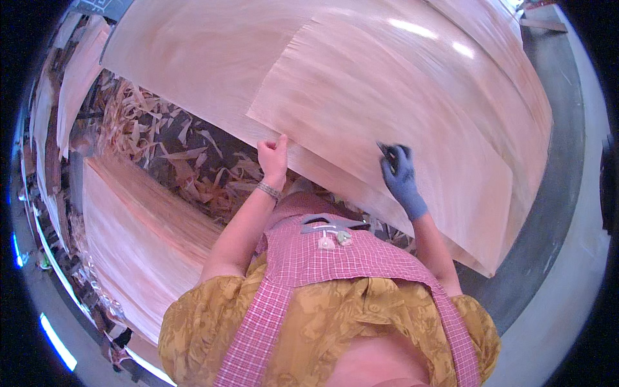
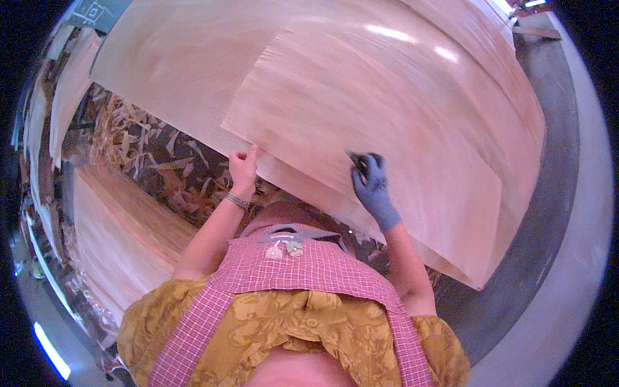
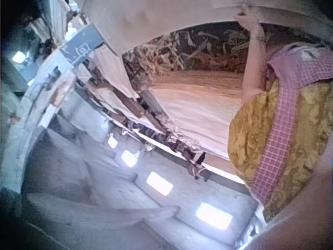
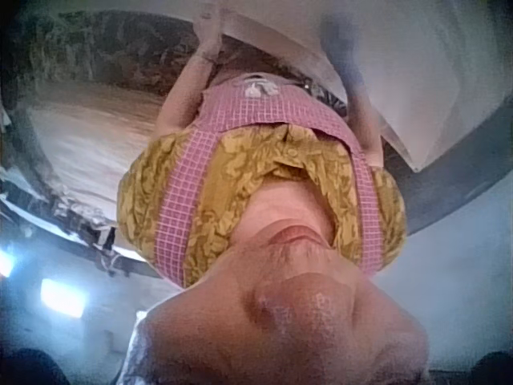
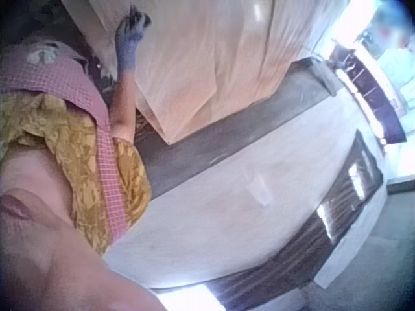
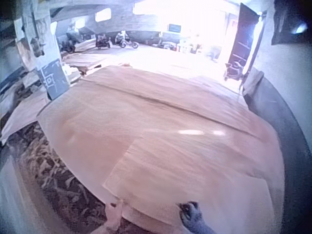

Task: The person trims thin wood veneers with a cutting tool on a table and then stacks the large sheets into separate piles.

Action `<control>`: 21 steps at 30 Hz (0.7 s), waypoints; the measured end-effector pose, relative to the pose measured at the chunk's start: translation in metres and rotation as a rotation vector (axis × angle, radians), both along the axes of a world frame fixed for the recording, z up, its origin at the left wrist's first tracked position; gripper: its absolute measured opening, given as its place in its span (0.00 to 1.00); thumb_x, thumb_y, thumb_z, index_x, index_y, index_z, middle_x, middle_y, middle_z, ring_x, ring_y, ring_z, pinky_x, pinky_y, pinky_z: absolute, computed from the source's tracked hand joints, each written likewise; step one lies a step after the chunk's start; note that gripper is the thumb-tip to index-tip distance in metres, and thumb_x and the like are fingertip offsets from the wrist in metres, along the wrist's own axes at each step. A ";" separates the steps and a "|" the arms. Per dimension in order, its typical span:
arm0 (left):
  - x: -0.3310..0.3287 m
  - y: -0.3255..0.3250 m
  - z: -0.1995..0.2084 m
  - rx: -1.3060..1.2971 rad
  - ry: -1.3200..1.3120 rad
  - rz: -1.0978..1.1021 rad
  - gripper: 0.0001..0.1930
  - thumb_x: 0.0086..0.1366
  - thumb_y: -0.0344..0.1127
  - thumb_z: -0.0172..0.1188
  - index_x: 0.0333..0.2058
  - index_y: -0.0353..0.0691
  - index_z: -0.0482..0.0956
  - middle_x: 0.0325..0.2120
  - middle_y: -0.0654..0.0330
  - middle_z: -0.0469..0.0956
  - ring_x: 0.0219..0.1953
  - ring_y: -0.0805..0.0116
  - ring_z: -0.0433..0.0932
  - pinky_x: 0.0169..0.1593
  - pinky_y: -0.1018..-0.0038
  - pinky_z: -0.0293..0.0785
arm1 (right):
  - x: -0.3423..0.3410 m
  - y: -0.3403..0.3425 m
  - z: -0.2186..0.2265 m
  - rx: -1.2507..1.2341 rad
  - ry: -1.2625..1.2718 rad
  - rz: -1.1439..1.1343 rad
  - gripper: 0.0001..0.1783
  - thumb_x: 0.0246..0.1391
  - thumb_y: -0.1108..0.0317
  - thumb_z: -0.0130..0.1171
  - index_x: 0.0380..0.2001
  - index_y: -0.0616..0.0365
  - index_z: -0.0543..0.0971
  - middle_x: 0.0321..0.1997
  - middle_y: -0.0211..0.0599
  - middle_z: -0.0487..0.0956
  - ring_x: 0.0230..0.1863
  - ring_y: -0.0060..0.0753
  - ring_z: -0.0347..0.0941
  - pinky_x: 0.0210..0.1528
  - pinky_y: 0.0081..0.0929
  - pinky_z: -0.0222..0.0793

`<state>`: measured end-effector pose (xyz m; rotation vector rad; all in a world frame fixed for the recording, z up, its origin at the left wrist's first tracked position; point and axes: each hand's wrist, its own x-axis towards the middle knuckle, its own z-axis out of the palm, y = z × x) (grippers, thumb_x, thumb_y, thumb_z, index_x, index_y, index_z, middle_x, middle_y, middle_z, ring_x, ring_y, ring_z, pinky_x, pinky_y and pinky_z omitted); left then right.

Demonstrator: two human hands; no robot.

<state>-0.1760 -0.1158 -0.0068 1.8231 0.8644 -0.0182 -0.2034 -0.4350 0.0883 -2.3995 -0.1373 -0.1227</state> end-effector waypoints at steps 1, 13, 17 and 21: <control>0.014 -0.005 0.037 0.044 -0.044 -0.174 0.18 0.59 0.40 0.66 0.37 0.34 0.71 0.30 0.57 0.74 0.35 0.59 0.75 0.41 0.63 0.72 | 0.025 0.019 -0.005 0.001 0.005 0.063 0.14 0.58 0.72 0.53 0.48 0.62 0.74 0.43 0.55 0.73 0.45 0.55 0.72 0.44 0.42 0.72; 0.164 0.004 0.009 0.871 -0.461 -0.633 0.15 0.64 0.32 0.51 0.49 0.40 0.74 0.44 0.57 0.73 0.46 0.54 0.72 0.49 0.60 0.69 | 0.189 0.214 -0.042 -0.665 0.305 0.182 0.14 0.60 0.63 0.47 0.44 0.61 0.65 0.25 0.52 0.82 0.26 0.50 0.82 0.22 0.52 0.74; 0.165 -0.002 0.005 1.001 -0.442 -0.657 0.16 0.63 0.32 0.51 0.50 0.41 0.75 0.44 0.60 0.73 0.44 0.58 0.72 0.48 0.63 0.70 | 0.165 0.197 -0.069 -0.516 0.178 0.258 0.14 0.61 0.63 0.45 0.45 0.62 0.65 0.26 0.51 0.82 0.25 0.49 0.82 0.23 0.52 0.74; 0.165 -0.005 0.004 1.063 -0.364 -0.658 0.22 0.63 0.41 0.54 0.54 0.38 0.72 0.46 0.60 0.73 0.46 0.59 0.71 0.49 0.62 0.69 | 0.104 0.182 -0.052 -0.707 0.378 0.258 0.16 0.62 0.62 0.44 0.48 0.60 0.66 0.26 0.50 0.82 0.24 0.48 0.82 0.22 0.55 0.74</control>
